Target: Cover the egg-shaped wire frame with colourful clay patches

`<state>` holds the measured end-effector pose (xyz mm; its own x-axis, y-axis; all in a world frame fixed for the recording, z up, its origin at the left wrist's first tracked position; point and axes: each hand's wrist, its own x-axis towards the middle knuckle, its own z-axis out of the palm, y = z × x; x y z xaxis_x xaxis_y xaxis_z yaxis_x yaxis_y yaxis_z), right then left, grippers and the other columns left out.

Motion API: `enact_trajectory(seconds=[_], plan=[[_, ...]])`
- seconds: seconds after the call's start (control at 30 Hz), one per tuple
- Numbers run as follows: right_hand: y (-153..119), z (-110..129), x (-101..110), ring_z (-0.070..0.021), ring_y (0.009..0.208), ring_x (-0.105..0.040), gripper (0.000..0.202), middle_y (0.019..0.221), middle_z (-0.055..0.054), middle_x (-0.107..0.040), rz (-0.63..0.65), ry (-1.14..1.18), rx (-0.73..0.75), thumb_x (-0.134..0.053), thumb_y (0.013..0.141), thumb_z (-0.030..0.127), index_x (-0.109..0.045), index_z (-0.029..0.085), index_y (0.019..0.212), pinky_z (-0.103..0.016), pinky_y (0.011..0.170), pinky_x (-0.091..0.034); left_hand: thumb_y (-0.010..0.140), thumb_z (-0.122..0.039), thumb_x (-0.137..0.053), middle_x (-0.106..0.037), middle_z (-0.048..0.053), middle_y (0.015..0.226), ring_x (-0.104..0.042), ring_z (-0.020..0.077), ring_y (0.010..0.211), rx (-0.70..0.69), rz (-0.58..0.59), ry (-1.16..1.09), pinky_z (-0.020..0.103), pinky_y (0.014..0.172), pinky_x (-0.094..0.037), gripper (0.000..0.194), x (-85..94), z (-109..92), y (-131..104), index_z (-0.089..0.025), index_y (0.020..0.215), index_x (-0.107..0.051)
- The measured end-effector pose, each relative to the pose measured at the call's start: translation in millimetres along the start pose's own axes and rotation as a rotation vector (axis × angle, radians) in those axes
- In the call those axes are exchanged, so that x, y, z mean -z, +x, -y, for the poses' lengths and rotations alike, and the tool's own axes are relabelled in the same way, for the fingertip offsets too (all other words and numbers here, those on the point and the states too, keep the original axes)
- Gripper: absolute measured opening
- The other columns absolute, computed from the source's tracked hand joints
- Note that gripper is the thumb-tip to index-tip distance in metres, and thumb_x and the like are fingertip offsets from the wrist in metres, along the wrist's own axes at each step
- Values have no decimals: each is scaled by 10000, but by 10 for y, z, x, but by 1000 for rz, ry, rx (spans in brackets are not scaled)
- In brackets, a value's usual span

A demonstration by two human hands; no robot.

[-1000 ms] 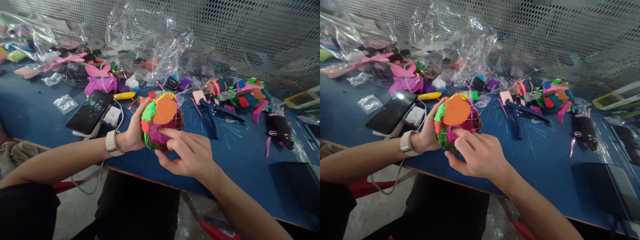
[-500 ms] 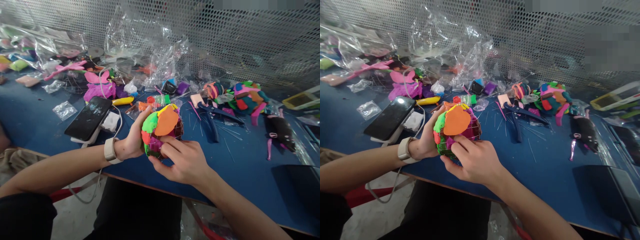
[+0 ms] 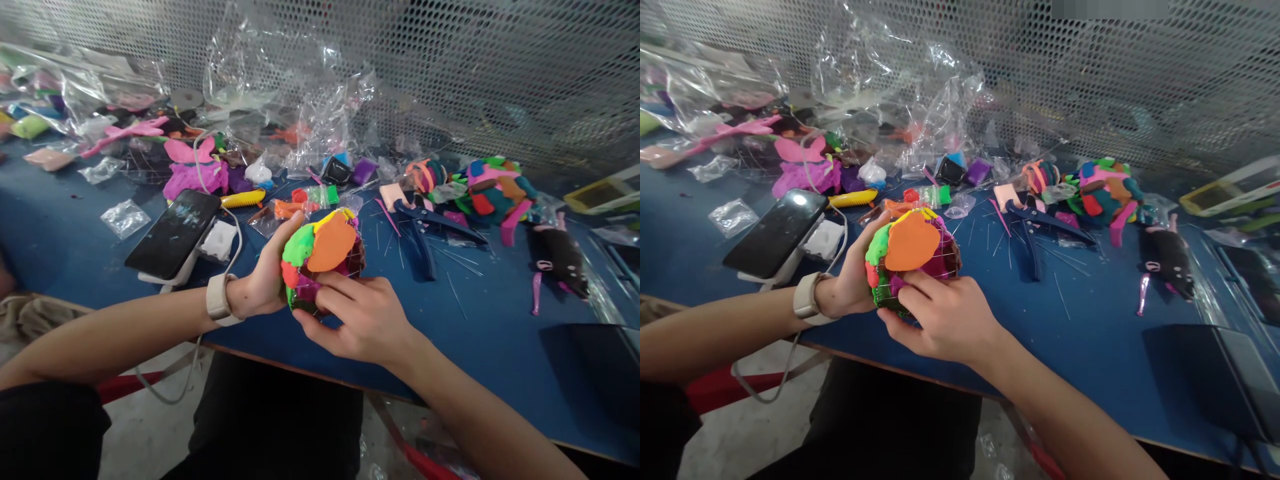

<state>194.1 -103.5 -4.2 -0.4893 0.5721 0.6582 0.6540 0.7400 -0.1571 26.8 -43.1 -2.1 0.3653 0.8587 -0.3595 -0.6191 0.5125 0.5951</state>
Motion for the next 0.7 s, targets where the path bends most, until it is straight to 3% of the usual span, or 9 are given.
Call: enact_trajectory(seconds=[0.17, 0.37, 0.53, 0.7], plan=[[14, 7, -17, -123, 663, -726, 324, 884, 10, -862, 17, 54, -14, -748, 1123, 441, -794, 212, 898, -318, 562, -457, 1119, -463, -670, -918, 70, 1134, -821, 380, 1405, 34, -9, 30, 417, 1071, -748, 312, -5, -5, -4, -216, 1168, -855], [2, 4, 2, -128, 588, -675, 379, 773, 22, -805, 4, -50, -14, -752, 1118, 475, -780, 210, 849, -342, 536, -438, 1141, -420, -635, -914, 58, 1179, -798, 372, 1453, 6, -7, 5, 431, 1132, -731, 284, -50, -20, -9, -230, 1193, -839], [0, 25, -18, -138, 609, -701, 407, 791, 3, -815, 31, -32, -40, -748, 1127, 501, -809, 192, 870, -352, 547, -438, 1184, -378, -596, -912, 51, 1147, -850, 342, 1348, 2, 26, 14, 379, 1103, -732, 298, -68, -28, -20, -215, 1081, -822], [-4, 38, -35, -132, 598, -664, 480, 792, -2, -813, 26, -74, -29, -745, 1135, 576, -818, 194, 853, -350, 552, -398, 1199, -400, -563, -911, 53, 1116, -885, 324, 1258, 65, 25, 29, 347, 1011, -752, 341, -77, -66, -20, -207, 1233, -842]])
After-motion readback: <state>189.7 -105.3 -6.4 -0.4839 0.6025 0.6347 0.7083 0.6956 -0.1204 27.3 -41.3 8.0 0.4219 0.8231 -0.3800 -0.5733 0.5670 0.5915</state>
